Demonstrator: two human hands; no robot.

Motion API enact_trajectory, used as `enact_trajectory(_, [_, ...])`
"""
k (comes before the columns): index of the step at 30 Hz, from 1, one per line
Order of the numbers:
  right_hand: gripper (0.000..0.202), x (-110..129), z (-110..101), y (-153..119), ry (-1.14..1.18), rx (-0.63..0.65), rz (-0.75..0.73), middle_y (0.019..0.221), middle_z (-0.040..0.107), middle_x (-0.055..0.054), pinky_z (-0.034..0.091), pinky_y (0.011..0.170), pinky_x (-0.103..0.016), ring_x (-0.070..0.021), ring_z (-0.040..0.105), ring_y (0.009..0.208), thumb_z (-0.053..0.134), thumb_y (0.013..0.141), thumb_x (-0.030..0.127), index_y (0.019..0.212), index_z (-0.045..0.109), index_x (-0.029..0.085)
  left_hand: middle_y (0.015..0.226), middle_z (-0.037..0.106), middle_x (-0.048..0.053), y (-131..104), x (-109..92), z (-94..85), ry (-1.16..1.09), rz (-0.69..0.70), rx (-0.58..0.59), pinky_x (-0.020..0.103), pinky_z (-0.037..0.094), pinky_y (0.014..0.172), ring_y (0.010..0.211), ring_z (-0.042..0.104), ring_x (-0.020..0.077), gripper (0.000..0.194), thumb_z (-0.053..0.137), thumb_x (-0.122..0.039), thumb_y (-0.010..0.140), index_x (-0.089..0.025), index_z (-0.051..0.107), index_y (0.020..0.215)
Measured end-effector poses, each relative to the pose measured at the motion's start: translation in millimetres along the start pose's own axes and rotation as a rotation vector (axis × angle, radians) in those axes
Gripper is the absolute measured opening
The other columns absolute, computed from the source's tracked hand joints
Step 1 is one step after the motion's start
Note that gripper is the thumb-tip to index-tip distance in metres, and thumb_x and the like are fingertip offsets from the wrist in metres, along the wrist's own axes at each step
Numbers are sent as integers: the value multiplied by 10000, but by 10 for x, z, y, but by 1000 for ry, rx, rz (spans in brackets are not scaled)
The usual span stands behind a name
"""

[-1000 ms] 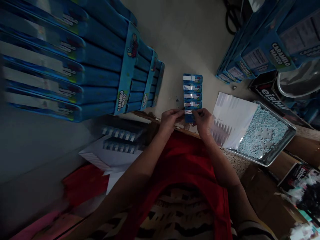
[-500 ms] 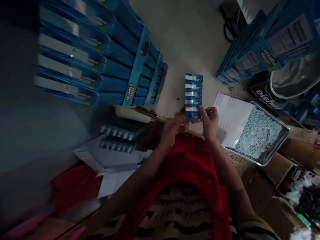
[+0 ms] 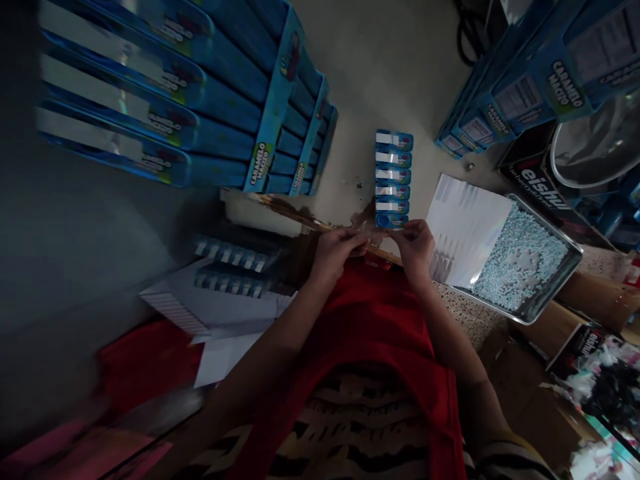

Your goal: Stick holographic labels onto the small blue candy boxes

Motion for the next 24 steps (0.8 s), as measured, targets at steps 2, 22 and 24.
enact_trajectory(2, [386,-1,40,75,-48,-55,-25,738,713,39,531,706,-320,-184,713,719,833,699,387,894,524,261,655,697,21,107,-63,13,35,66,1,270,510,591,586,615,142,389,943,-462,605,-164,723,720])
enact_trajectory(22, [544,-243,36,484,-238,-111,-87,773,485,72,422,692,-313,-157,475,726,879,638,450,998,520,259,574,663,17,870,268,182,-31,-167,83,250,497,556,534,610,125,475,998,-391,420,-169,643,645])
enact_trajectory(24, [585,-335,52,563,-142,-5,-27,716,469,103,403,655,-293,-142,467,671,880,638,515,1028,529,254,549,638,-10,892,285,197,-39,-116,42,248,483,540,501,582,115,493,987,-396,414,-186,618,664])
Point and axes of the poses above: each hand's wrist, its own y-axis towards the middle knuckle, its own z-axis out of the palm, x = y × z, the point moved 4 cm from there along y, towards the middle knuckle
